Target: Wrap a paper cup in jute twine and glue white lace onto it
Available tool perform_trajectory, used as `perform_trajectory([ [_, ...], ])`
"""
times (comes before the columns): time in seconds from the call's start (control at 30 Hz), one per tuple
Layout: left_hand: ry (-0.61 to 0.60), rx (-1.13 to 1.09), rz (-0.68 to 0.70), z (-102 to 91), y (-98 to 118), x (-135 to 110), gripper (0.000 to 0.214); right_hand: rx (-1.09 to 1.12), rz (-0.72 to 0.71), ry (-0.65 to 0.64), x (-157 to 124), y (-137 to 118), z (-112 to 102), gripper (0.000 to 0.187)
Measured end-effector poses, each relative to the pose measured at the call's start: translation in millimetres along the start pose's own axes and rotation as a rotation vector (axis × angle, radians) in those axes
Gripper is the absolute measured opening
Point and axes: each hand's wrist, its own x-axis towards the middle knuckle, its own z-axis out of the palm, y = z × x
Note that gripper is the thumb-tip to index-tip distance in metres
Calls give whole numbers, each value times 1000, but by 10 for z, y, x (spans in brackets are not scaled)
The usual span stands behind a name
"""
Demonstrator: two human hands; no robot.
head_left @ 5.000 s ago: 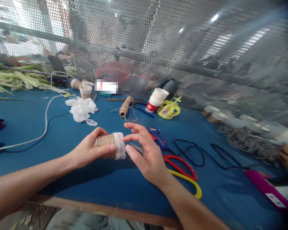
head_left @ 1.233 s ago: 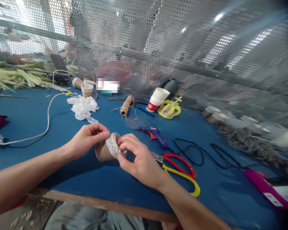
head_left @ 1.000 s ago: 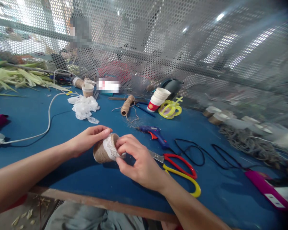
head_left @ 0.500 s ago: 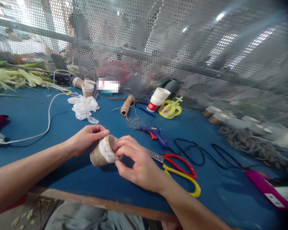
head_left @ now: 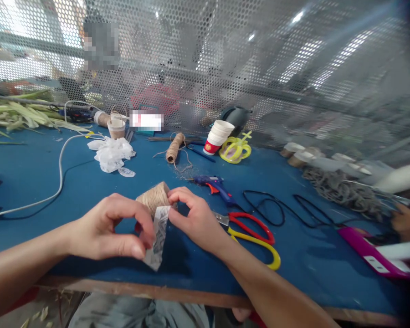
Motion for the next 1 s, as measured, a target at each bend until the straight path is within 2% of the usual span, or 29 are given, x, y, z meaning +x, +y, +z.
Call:
perform_trajectory([
  [0.03,89,23,-7,-20,-37,19,15,16,0,-1,-2,-6,-4,8],
  [0.1,382,122,-27,-67,-137,82,17,53,-8,-1,-8,-20,-13,5],
  [0.13,442,160,-39,-85,-189,117,21,69,-14,-5,-12,-28,-18,4],
  [0.17,451,170,-64,-95,-238,150,30,82,-20,-10,-15,-35,-22,4],
  [0.3,205,-1,-229,-35,-337,211,53,105,-34,-35,-22,-51,-45,2],
  [0.37,147,-71,-283,25,-337,207,58,114,-40,-45,-24,-54,-62,3],
  [0.5,190,-186,-343,88,-326,196,56,92,-46,-49,-20,-48,-82,14],
  [0.6,262,-320,-381,75,-327,205,56,96,-43,48,-12,-29,-71,25],
  [0.67,310,-416,-387,59,-328,216,55,84,-19,157,-9,-15,-55,19],
  [0.73,344,-509,-381,46,-332,228,49,41,34,208,-9,-9,-32,10],
  [0.9,332,-659,-382,37,-361,237,40,1,135,62,-10,-23,31,18],
  [1.0,307,-680,-376,40,-378,230,42,39,131,-22,-5,-38,35,12],
])
